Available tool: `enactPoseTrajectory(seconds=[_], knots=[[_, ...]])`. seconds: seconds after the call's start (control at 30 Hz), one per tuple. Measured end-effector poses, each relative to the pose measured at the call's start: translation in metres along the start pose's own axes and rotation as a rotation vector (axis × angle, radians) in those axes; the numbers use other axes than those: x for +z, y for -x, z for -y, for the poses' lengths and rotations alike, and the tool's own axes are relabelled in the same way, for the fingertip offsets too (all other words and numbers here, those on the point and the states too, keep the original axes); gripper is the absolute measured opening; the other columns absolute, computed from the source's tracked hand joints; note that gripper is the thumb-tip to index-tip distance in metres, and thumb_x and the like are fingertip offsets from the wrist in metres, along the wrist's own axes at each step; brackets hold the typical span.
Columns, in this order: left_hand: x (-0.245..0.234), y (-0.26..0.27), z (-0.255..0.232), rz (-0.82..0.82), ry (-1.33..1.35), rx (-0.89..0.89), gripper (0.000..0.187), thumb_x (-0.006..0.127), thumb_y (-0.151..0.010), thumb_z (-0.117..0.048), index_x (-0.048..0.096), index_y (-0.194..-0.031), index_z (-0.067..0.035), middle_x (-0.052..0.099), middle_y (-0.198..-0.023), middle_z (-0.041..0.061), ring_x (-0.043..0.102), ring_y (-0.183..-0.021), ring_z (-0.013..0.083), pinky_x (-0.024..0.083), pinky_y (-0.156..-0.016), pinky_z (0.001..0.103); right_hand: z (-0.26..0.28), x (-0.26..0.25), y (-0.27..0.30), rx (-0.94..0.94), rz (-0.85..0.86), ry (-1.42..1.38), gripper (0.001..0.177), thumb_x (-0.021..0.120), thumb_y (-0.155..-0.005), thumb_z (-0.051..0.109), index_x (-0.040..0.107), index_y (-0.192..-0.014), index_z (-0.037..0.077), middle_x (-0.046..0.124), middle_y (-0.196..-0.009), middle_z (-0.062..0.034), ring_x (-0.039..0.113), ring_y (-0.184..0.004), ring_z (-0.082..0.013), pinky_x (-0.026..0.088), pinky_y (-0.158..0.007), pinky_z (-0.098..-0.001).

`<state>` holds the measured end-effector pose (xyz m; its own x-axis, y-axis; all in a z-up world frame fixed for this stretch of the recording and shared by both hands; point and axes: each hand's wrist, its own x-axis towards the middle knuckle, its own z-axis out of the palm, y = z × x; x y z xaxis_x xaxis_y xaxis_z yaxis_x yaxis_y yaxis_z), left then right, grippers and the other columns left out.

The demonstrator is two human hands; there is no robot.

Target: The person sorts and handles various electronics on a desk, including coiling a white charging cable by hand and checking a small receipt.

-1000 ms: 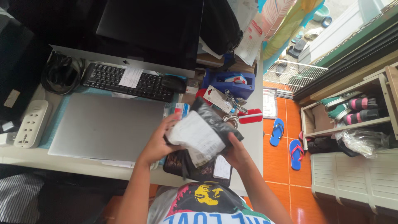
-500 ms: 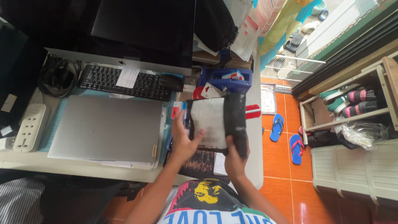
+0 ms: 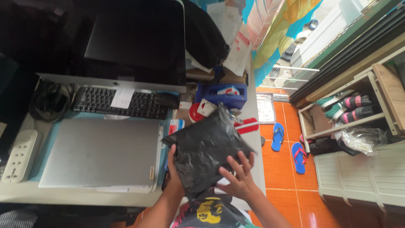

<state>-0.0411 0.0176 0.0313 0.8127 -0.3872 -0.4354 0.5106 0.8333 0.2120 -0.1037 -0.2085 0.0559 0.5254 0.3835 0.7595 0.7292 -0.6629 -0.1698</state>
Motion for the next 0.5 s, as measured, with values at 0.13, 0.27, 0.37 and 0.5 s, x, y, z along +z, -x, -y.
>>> enactPoseTrajectory(seconds=[0.13,0.27,0.37,0.5], knots=[[-0.002,-0.011,-0.011,0.049,-0.101,-0.173,0.055,0.061,-0.099,-0.047,0.065,-0.131,-0.003,0.07,-0.114,0.016,0.071,-0.097,0.0311,0.058,-0.088,0.045,-0.017,0.002,0.012,0.188,0.01,0.222,0.066,0.087,-0.071,0.029,0.056,-0.128,0.023,0.049,-0.153,-0.0073,0.038,-0.15,-0.036,0.016,-0.128,-0.0596],[-0.007,-0.025,-0.005,0.011,-0.084,-0.176,0.052,0.056,-0.091,-0.043,0.065,-0.122,-0.001,0.074,-0.11,0.015,0.075,-0.092,0.0308,0.062,-0.086,0.044,-0.057,0.005,0.016,0.26,-0.404,-0.226,0.078,0.09,-0.09,0.038,0.034,-0.136,0.008,0.035,-0.157,-0.0157,0.036,-0.151,-0.0353,0.027,-0.123,-0.0536],[0.023,-0.03,-0.012,0.086,0.005,-0.279,0.048,0.053,-0.095,-0.038,0.064,-0.126,-0.003,0.073,-0.117,0.018,0.075,-0.099,0.0283,0.059,-0.088,0.043,-0.092,0.008,0.034,0.847,-0.33,-0.744,0.046,0.038,-0.101,0.021,0.057,-0.141,0.006,0.047,-0.157,-0.0146,0.03,-0.153,-0.0293,0.021,-0.123,-0.046],[0.111,-0.043,-0.024,0.103,-0.184,-0.455,0.081,0.033,-0.089,-0.065,0.061,-0.133,-0.003,0.068,-0.125,0.018,0.076,-0.102,0.0281,0.061,-0.089,0.043,-0.143,-0.003,0.032,0.08,0.031,-0.421,0.023,0.053,-0.108,0.014,0.06,-0.129,0.006,0.068,-0.14,-0.0158,0.062,-0.139,-0.0307,0.046,-0.118,-0.0451]])
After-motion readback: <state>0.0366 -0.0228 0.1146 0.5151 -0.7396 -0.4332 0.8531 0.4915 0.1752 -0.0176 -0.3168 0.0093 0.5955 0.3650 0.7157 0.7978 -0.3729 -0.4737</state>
